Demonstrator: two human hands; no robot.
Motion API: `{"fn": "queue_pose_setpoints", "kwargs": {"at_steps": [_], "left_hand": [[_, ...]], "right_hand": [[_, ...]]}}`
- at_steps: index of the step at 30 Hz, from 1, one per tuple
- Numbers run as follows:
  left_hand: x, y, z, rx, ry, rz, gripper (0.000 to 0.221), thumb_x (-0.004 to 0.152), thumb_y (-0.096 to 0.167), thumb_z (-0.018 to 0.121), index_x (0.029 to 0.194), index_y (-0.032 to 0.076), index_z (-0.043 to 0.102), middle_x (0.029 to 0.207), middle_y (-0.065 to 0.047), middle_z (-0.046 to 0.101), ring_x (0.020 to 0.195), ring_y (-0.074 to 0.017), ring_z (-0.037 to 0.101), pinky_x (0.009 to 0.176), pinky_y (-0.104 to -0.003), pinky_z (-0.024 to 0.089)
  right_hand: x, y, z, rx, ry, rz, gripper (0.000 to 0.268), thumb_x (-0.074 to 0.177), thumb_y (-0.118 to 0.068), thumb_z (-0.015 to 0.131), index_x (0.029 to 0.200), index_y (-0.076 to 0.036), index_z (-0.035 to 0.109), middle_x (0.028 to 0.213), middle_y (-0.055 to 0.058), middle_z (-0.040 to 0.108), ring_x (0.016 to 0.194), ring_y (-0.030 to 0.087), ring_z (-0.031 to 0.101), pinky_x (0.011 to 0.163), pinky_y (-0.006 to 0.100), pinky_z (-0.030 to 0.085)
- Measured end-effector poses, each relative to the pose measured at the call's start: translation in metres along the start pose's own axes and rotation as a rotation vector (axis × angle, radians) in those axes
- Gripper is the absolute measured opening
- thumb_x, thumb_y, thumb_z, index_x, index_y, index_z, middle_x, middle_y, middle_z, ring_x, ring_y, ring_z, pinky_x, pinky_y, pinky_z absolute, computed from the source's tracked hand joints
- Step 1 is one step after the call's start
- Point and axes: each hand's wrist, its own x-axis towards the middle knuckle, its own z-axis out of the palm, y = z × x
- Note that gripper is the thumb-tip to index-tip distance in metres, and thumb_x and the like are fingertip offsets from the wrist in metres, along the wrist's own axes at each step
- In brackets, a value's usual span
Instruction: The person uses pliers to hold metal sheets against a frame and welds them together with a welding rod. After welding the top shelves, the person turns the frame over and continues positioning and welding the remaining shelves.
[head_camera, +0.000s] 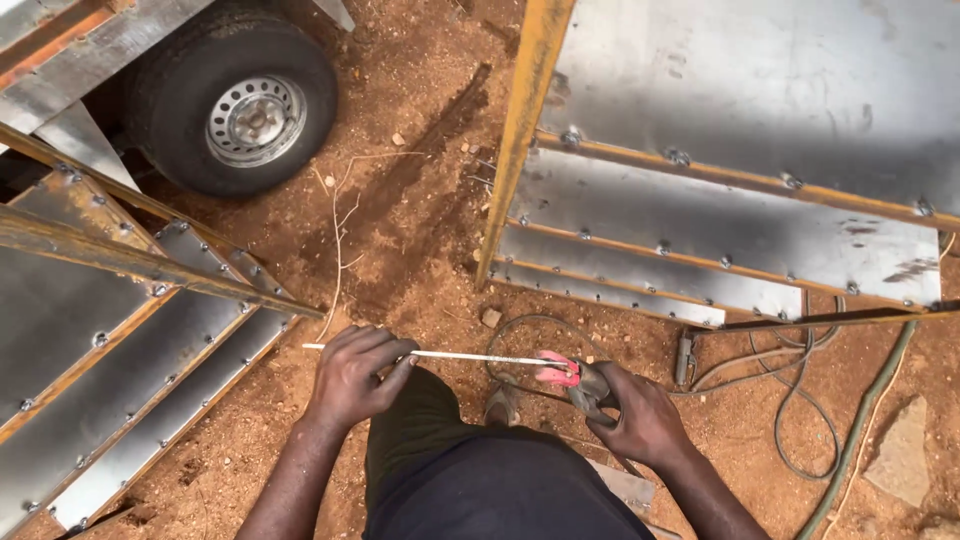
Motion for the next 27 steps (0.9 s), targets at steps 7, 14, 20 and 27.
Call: {"fn": "queue_pose_setpoints", "kwargs": {"at_steps": [7,14,20,27], "left_hand": [[0.018,-0.093,-0.023,-0.009,0.034,-0.013,0.015,0.079,0.015,0.079,0.094,0.013,0.08,0.085,-0.002,0.077,0.079,-0.0154,0.073,0.073,-0.037,0.058],[0.056,-0.212,-0.059,-0.139,0.006,-0.046,0.012,0.081,0.014,0.081,0.093,0.011,0.08,0.086,-0.003,0.077,0.079,-0.018,0.073,0.072,-0.039,0.057],[0.112,-0.272,-0.107,-0.222,-0.049,-0.01,0.012,0.08,0.01,0.079,0.091,0.008,0.08,0.085,-0.007,0.076,0.078,-0.0249,0.072,0.069,-0.041,0.057],[0.166,-0.323,-0.087,-0.25,-0.058,0.049,0.012,0.082,0.011,0.08,0.093,0.006,0.078,0.088,-0.008,0.076,0.081,-0.0229,0.074,0.074,-0.04,0.058]], "right_hand": [[0.08,-0.053,0.012,-0.037,-0.03,-0.029,0.073,0.073,-0.024,0.081,0.139,-0.021,0.05,0.111,0.013,0.075,0.103,0.026,0.076,0.105,0.05,0.056],[0.155,-0.161,0.011,-0.066,-0.055,0.066,0.073,0.072,-0.023,0.082,0.139,-0.022,0.051,0.111,0.011,0.074,0.101,0.028,0.075,0.099,0.048,0.058],[0.186,-0.244,-0.007,0.047,0.028,0.158,0.064,0.072,-0.025,0.082,0.13,-0.021,0.055,0.106,0.009,0.077,0.099,0.023,0.078,0.095,0.045,0.061],[0.234,-0.238,0.0,0.115,0.005,0.134,0.074,0.071,-0.023,0.083,0.139,-0.02,0.051,0.114,0.008,0.073,0.103,0.023,0.077,0.099,0.046,0.058]]}}
